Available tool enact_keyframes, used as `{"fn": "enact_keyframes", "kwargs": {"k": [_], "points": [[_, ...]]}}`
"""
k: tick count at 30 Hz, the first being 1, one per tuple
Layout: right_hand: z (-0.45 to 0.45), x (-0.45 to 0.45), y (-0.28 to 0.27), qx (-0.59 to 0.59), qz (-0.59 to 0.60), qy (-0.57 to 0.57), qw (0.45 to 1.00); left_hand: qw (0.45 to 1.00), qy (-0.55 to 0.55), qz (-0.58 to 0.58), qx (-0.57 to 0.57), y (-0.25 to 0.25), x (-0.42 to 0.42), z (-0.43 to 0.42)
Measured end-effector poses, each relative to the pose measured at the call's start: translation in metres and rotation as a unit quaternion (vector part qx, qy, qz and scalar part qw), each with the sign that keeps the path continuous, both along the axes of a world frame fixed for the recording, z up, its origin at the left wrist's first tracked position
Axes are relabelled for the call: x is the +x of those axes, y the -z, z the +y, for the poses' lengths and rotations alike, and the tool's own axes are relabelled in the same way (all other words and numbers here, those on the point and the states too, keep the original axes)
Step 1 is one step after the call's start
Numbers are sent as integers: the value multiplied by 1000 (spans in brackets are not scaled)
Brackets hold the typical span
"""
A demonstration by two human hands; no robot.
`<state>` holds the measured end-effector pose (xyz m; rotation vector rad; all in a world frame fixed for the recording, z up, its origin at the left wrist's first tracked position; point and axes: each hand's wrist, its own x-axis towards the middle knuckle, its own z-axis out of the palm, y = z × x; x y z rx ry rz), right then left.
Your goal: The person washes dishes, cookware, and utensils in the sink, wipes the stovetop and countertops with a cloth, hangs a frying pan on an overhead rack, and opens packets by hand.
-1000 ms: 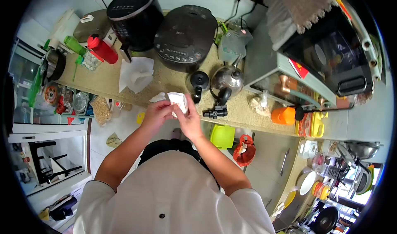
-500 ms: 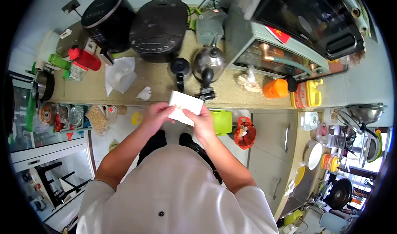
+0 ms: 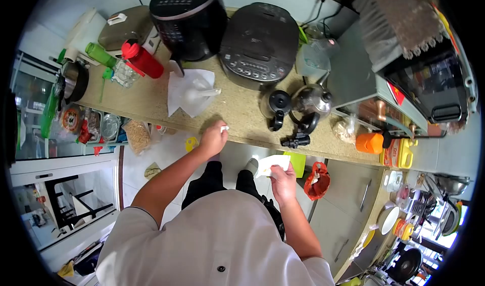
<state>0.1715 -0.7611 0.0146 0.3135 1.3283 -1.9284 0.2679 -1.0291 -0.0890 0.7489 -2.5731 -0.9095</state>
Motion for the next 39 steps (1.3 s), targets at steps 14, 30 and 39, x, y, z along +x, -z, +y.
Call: {"fn": "enact_keyframes", "kwargs": {"k": [14,30,39], "points": [[-224,47,40,8,168,-320,932,656,-244,283,656,-50,138,-86],[-293,-58,82,472,494,-422,596,604,-169,218,747,-48,153,-102],[-234,34,60,354,531,-326,697,461,-155,268,832,-6,144,-101]]}}
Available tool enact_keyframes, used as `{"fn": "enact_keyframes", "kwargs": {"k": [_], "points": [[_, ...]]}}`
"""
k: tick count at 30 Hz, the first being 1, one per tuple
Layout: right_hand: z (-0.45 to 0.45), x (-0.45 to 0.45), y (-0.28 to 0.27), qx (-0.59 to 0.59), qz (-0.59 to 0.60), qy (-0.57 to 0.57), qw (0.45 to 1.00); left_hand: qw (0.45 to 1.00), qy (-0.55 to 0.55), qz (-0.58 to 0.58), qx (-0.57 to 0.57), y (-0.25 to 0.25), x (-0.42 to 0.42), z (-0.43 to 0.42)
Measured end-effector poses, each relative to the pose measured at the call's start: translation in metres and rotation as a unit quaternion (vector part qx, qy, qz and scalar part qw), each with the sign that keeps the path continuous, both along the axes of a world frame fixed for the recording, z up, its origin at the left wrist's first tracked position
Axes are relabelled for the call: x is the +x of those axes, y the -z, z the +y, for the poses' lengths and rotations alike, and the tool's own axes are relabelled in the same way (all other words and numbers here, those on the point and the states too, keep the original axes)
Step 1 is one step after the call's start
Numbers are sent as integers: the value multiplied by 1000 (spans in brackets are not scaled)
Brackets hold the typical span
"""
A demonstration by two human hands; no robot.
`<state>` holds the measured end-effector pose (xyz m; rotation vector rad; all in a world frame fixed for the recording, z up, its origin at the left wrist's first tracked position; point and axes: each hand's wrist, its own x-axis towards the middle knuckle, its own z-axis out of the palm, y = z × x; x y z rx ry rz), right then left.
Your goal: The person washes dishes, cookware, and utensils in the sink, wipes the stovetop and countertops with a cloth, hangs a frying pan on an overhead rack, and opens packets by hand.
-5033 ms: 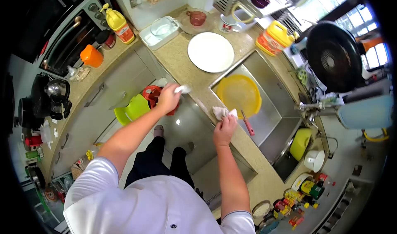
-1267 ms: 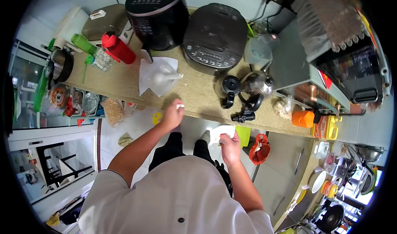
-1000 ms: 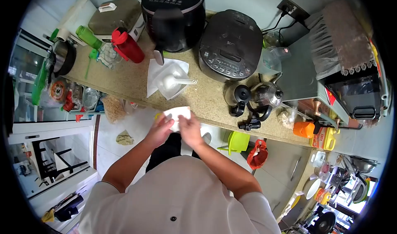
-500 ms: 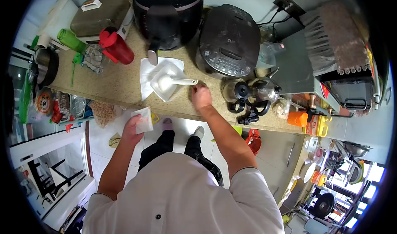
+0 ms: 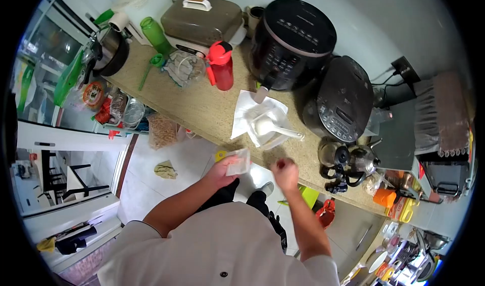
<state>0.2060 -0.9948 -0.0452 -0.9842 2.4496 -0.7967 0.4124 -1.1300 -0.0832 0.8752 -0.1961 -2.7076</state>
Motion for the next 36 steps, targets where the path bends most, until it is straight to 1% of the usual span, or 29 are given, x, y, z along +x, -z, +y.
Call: {"fn": "enact_keyframes", "kwargs": {"k": [2,3,4,6,7,8,10,11,12,14,15,16,18,19,20,22,23,24,26,27,28,29,31,32,34,36], "points": [[1,43,-35,-69,-57,-32,995,994,21,94,51,-8,-3,8],[-3,58,-50,-94,-42,-92,990,989,22,119,83,-11,-6,15],[-8,69,-62,-111,43,-154,981,990,18,119,78,-14,-6,19],[-14,82,-70,-132,178,-212,952,982,-12,162,97,-26,-7,27],[-12,88,-75,-103,141,-214,961,987,-21,137,77,-33,-5,30],[-11,90,-70,-107,114,-210,965,987,-32,137,72,-31,1,32],[-18,95,-81,-148,59,-246,956,988,-57,132,63,-22,21,31],[-24,101,-82,-186,10,-252,950,990,-88,97,59,-25,31,27],[-28,110,-85,-189,9,-255,948,990,-91,97,55,-29,42,26],[-49,125,-98,-240,-19,-271,932,987,-132,83,48,-37,62,8],[-58,132,-105,-235,-40,-271,932,986,-142,84,34,-47,73,-2],[-75,138,-111,-236,-32,-278,930,984,-146,93,31,-48,83,-14],[-120,157,-118,-304,18,-276,911,982,-180,62,17,-43,109,-42],[-150,169,-119,-301,27,-294,907,977,-203,44,42,-37,127,-56],[-183,183,-117,-297,35,-311,902,977,-204,46,42,-33,146,-69],[-262,216,-73,-247,52,-330,910,976,-213,24,21,-21,184,-104],[-304,229,-52,-230,73,-345,907,977,-205,51,6,-6,205,-121],[-351,239,-30,-212,95,-357,905,979,-198,54,8,-2,224,-142],[-442,250,23,-178,205,-302,914,978,-191,-63,53,-4,260,-181],[-481,250,41,-156,270,-250,917,979,-186,-63,61,0,281,-198],[-511,249,53,-132,334,-196,913,979,-175,-89,53,2,302,-215],[-530,248,58,-124,335,-193,914,979,-162,-114,42,5,319,-233],[-545,248,64,57,278,-152,947,977,-163,-121,58,4,344,-266],[-537,258,58,70,278,-147,947,975,-172,-128,64,2,357,-278],[-514,287,24,142,170,-181,958,975,-174,-118,77,14,370,-296],[-506,306,-7,157,188,-187,951,969,-187,-134,91,9,372,-316]]}}
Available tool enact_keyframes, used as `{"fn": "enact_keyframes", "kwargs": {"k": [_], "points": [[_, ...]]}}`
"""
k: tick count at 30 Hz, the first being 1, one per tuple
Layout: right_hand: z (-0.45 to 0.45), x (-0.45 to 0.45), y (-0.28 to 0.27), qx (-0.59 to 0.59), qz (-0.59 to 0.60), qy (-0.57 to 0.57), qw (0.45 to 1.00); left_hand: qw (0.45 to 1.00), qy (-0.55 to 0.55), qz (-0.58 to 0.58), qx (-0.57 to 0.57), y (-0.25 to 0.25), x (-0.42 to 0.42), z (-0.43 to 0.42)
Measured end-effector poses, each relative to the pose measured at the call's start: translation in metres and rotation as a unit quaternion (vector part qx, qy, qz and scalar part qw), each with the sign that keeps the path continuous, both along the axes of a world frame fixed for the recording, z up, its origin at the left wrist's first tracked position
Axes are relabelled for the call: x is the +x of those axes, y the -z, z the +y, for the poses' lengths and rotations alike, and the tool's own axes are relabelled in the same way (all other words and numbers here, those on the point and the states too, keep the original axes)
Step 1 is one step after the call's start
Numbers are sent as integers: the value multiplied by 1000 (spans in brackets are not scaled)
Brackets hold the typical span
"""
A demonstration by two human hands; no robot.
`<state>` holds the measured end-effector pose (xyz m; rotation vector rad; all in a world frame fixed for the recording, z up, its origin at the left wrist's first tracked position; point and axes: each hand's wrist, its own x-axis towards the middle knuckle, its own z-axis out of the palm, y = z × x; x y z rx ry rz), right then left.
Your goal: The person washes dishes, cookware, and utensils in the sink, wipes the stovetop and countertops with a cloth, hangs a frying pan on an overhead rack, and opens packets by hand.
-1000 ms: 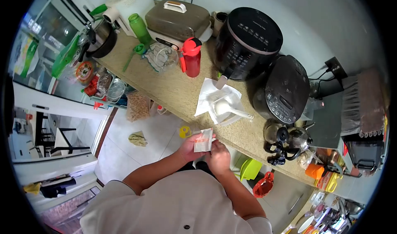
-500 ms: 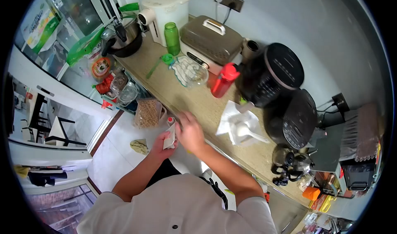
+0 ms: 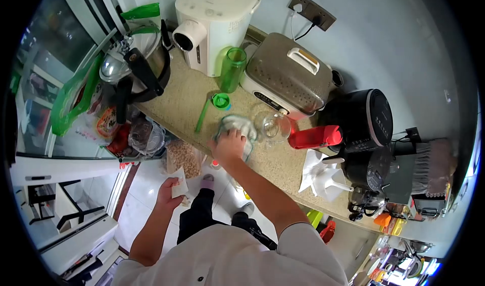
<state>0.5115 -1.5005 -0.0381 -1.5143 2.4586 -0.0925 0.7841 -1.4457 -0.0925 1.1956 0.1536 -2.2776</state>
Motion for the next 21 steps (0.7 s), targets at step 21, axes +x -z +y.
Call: {"fn": "enact_keyframes", "kwargs": {"k": [21], "points": [[-148,-110,-224,-104,114,-197,968,998,34,57,-18,-16,4,-58]]}}
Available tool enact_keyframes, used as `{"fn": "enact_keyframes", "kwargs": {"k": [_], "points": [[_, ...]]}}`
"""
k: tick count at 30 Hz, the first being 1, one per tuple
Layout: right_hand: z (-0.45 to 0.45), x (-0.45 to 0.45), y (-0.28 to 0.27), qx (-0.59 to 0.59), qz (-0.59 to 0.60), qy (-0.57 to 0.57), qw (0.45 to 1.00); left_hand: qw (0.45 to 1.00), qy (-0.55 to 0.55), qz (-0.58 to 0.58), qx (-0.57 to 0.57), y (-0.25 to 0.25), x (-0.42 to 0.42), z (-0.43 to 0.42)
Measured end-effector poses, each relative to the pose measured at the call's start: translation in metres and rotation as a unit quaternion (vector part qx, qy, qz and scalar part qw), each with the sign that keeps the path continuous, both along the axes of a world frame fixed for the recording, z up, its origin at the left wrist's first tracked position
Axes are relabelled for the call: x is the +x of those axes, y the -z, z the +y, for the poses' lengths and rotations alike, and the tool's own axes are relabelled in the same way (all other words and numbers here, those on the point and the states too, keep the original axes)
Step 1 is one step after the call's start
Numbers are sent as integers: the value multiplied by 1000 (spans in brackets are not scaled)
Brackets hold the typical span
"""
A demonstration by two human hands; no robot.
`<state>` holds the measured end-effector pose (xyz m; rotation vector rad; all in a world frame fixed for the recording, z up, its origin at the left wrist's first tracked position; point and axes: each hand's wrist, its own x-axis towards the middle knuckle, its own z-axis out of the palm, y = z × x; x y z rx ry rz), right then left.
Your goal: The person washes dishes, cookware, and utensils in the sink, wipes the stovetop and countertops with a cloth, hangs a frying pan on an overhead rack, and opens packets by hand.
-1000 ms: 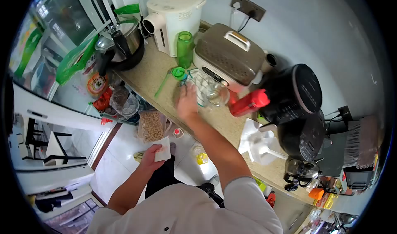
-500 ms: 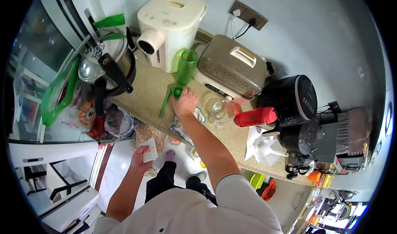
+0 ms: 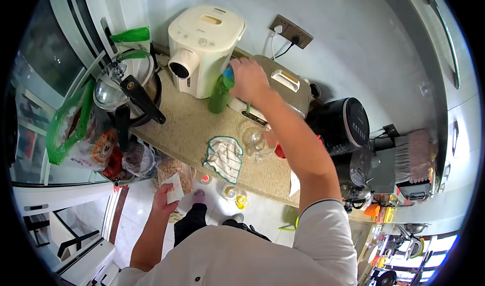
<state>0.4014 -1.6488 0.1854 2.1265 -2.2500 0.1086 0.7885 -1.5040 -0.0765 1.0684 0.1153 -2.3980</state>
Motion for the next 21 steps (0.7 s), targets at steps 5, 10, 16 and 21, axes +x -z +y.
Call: {"fn": "enact_keyframes", "kwargs": {"k": [5,10,16,21], "points": [[-27,-17,31,57,-43,-52,996,999,-22,-15,-19,17,10,-2],[-18,-13,47,56,-102,-12,993,1000,-13,20,-15,17,22,-3],[53,29,51,-234,-95,2,968,1000,0,-24,-19,1,12,-6],[198,80,149,-177,-231,82,953,998,23,-38,-37,1,6,-13]]}}
